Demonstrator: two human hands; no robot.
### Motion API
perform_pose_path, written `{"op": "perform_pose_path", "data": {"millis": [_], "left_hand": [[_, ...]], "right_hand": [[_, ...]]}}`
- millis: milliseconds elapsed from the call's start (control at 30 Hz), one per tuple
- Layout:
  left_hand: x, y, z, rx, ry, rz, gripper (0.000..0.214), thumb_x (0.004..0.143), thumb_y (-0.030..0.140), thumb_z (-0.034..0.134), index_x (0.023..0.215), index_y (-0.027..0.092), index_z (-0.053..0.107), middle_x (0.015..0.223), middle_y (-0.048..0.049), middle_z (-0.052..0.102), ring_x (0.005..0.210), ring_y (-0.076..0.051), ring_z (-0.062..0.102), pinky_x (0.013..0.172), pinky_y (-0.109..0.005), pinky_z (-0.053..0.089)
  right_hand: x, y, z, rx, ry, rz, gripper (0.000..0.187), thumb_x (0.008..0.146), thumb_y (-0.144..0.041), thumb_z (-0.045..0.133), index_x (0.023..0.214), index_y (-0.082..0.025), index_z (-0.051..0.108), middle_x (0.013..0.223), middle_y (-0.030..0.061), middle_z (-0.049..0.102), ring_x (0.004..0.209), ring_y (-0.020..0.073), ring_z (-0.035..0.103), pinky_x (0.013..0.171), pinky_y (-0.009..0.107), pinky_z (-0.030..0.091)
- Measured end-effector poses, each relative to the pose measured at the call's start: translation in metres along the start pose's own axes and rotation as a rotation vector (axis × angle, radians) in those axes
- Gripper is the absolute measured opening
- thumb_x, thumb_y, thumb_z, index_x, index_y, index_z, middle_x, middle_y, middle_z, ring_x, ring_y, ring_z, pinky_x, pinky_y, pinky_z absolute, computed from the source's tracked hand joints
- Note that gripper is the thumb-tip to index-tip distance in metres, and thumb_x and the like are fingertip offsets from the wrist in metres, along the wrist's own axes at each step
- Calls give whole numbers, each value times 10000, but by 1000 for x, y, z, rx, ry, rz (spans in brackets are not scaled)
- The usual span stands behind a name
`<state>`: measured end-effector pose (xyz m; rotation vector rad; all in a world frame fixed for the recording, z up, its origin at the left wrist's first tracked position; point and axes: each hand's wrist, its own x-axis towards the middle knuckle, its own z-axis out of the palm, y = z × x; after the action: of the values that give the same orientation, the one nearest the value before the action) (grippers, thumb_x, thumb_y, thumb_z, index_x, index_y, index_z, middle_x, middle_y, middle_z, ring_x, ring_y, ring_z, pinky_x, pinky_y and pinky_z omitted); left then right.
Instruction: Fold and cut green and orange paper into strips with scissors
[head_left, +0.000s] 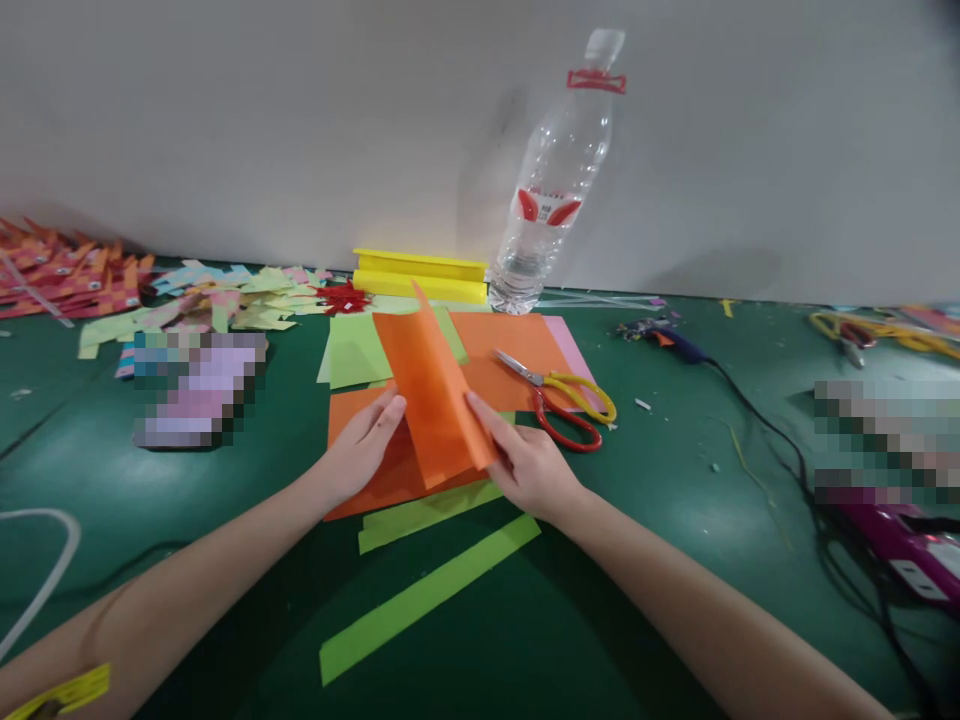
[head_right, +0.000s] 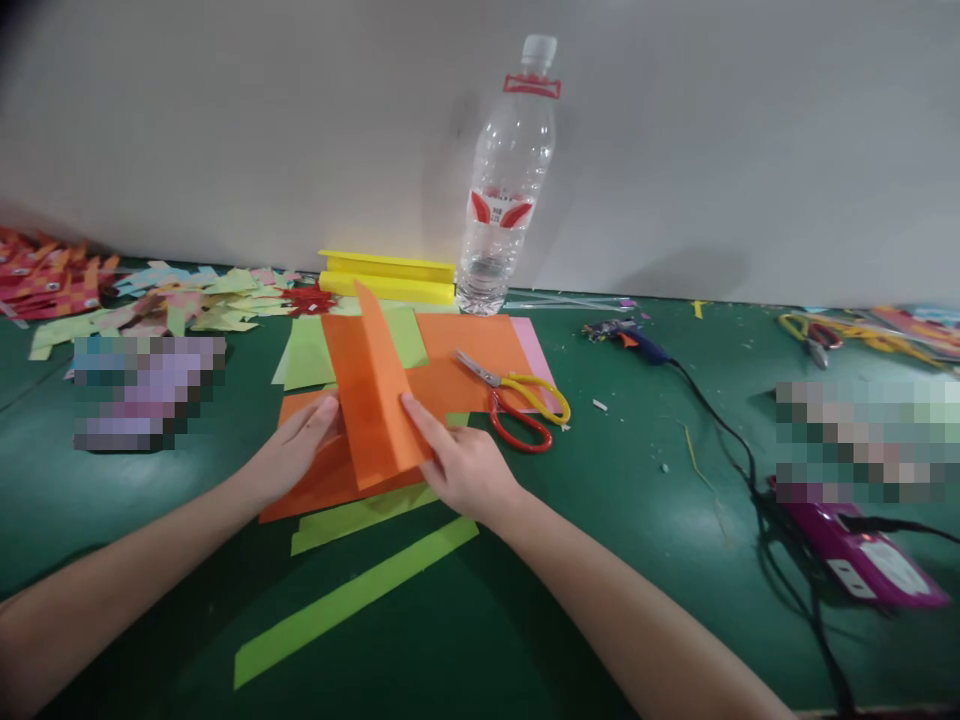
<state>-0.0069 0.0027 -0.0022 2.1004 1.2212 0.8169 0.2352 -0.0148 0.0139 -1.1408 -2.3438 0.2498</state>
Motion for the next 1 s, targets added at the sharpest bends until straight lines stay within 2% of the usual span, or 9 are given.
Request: {"op": "perform_pose_path", "data": {"millis": [67,133,300,400,467,600,700,867,1000], "left_hand": [[-3,4,6,-102,7,-61,526,1013,430,104,1427,217,348,1297,-101,582,1236,-255,516,924,-447,501],[-3,10,10,-222,-13,-102,517,1010,439,137,1418,219,365,1266,-101,603,1237,-263,513,918,-450,506],[2,23,12,-416,-129,-126,413,956,456,391,1293,234,475,1275,-85,588,1159,-258,566,920,-413,507],[4,27,9,-399,-175,-138,391,905,470,483,1186,202,526,1180,-93,621,1046,-248,603,864,-393,512],[5,28,8,-315,-202,-171,392,878,501,505,1083,172,558,1006,-77,646,902,-224,613,760,-350,513],[5,28,7,-126,-175,-258,381,838,541,504,746,172,508,634,18,489,578,-141,478,517,-252,389],[6,30,7,-233,-145,-291,333,825,494,528,705,190,462,595,35,451,565,-138,477,520,-248,387],[7,31,7,-641,-124,-295,257,828,421,575,917,183,538,806,-22,641,765,-178,624,745,-316,500],[6,26,9,-756,-68,-262,337,824,408,603,1048,161,548,1024,-89,674,901,-203,644,873,-368,489]], "right_hand": [[-2,0,2,-169,-4,-189,571,834,-183,357,1402,-136,387,612,15,617,531,184,526,525,322,448],[-3,1,4,-249,-25,-289,594,811,-163,372,1405,-154,382,624,4,625,537,176,522,533,319,447],[-4,4,7,-267,7,-295,612,786,-187,434,1395,-132,401,622,6,623,511,169,501,511,318,421],[-4,5,9,-249,7,-298,611,797,-236,481,1392,-120,402,623,9,623,523,174,516,523,320,415],[-4,4,9,-237,-16,-310,603,818,-294,505,1386,-120,405,635,14,631,539,177,536,539,322,414],[-3,-1,7,-199,-27,-310,654,846,-493,516,1371,-119,408,608,4,616,526,175,544,536,317,403],[-3,-5,5,-126,36,-249,752,816,-591,528,1372,-113,365,591,-12,592,500,163,530,528,308,413],[-3,-14,8,145,239,43,497,873,-431,539,1272,-200,351,907,62,643,717,170,618,674,325,505],[-3,-20,11,303,156,213,406,841,-418,595,1145,-212,422,1029,108,629,900,218,627,790,390,514]]}}
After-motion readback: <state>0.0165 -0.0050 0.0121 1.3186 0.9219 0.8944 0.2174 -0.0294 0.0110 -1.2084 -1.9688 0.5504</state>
